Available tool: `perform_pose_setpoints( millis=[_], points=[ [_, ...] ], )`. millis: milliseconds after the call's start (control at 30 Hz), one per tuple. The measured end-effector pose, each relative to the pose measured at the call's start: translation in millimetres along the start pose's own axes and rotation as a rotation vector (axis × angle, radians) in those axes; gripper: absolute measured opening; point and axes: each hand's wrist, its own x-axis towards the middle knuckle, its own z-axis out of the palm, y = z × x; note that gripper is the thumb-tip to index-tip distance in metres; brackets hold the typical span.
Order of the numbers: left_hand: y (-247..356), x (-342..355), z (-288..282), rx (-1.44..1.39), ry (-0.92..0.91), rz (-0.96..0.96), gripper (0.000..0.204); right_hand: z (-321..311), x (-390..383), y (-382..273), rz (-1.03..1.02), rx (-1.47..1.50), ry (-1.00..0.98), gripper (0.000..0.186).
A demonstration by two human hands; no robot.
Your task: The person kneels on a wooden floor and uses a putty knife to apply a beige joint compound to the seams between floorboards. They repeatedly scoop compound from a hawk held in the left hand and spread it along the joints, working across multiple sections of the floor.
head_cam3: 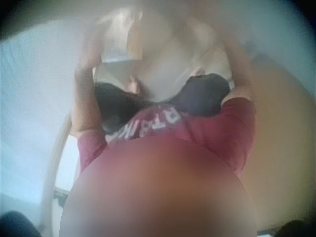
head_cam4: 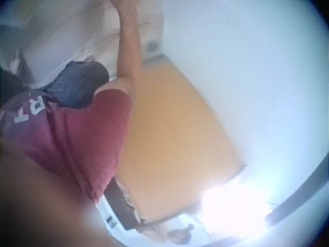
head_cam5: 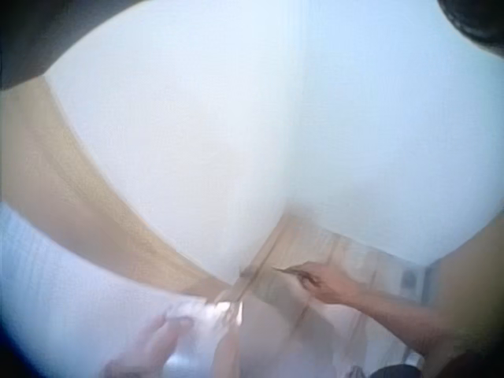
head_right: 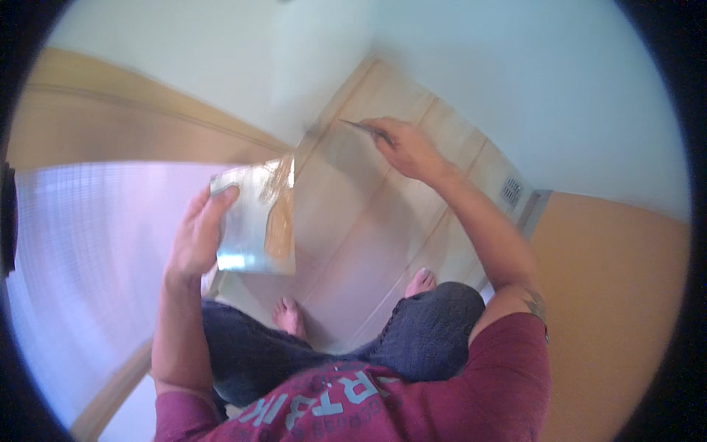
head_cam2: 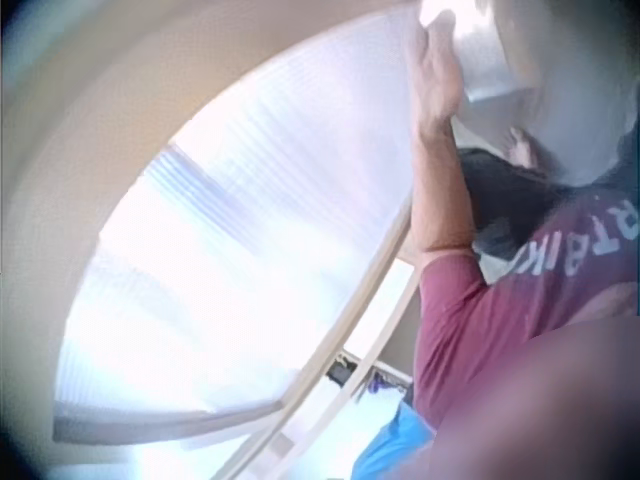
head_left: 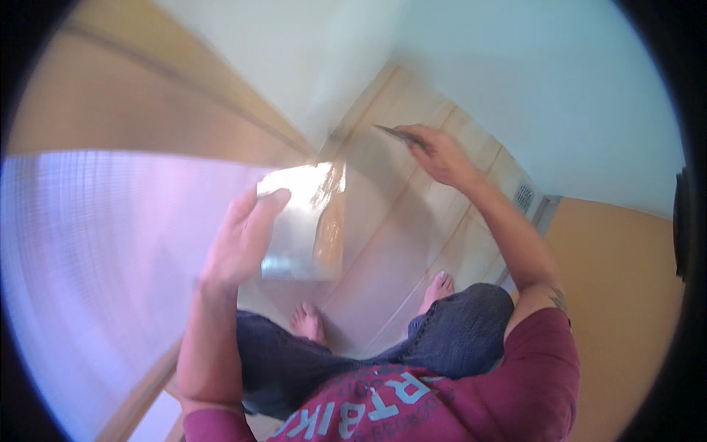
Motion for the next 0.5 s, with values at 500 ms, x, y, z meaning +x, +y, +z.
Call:
perform_pose_setpoints(
  millis=[500],
  points=[
    [9.3, 0.1, 20.4, -0.083, 0.189, 0.156, 0.036, -25.3, -81.5, -156.0, -0.782, -0.504, -0.08, 0.057]
  ],
)
